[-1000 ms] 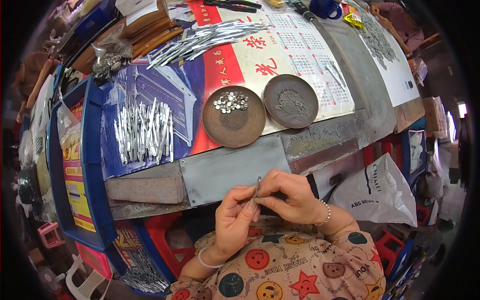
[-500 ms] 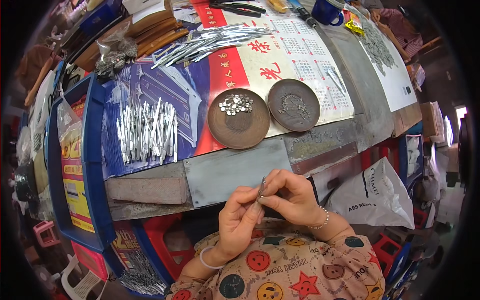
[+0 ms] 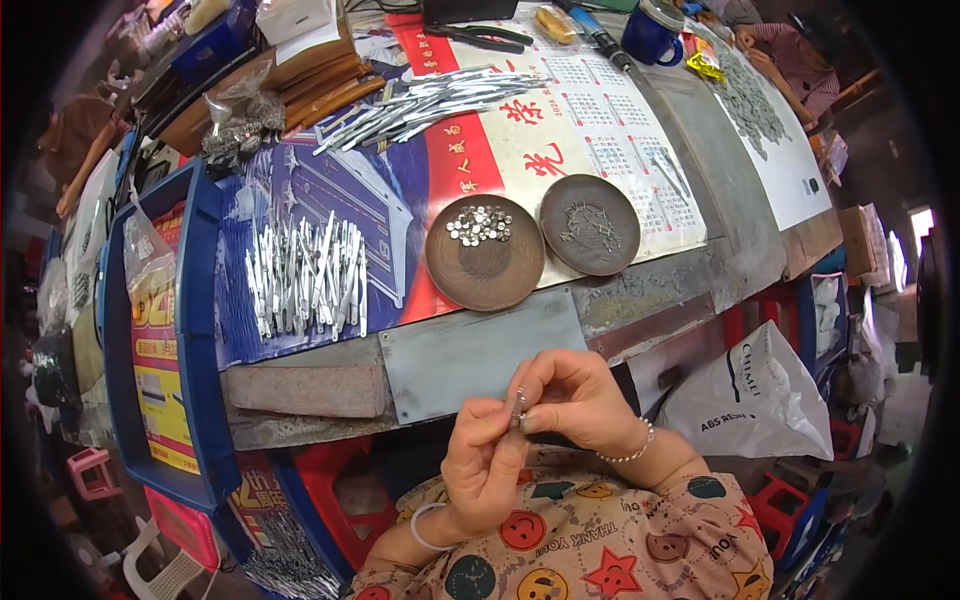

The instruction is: The person assembles small metal components by hand, picking pins and small parts from dishes and joining them together at the workbench.

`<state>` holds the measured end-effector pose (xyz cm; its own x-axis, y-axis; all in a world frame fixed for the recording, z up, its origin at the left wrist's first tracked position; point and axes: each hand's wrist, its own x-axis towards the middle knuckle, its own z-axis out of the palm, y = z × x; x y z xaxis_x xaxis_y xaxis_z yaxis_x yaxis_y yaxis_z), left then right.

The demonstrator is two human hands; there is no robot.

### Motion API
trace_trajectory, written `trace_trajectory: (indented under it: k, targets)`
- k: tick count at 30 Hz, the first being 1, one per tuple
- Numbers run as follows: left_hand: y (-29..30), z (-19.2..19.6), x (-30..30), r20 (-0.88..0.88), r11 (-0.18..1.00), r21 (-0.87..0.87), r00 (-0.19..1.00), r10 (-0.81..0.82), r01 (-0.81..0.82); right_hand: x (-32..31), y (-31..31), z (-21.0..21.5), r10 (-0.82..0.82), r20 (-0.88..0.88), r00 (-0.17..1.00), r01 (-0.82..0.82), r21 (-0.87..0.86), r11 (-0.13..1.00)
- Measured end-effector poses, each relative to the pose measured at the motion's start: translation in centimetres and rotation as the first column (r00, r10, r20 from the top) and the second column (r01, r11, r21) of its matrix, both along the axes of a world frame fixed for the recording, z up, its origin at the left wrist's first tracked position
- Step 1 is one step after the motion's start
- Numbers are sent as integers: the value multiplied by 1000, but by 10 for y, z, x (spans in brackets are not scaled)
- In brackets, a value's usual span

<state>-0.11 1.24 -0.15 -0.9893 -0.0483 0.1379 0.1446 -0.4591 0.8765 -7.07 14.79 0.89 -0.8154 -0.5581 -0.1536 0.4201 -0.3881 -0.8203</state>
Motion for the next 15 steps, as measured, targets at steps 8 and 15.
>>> trace_trajectory:
  k: [8, 15]
  targets:
    - [5, -5, -4, -144, 969, -148, 974, 177, -198, 13, -18, 10, -273, -475, 837, 378, 140, 915]
    - [21, -1, -9, -136, 953, -169, 963, 232, -253, 8, -7, 12, -278, -658, 700, 455, 110, 884]
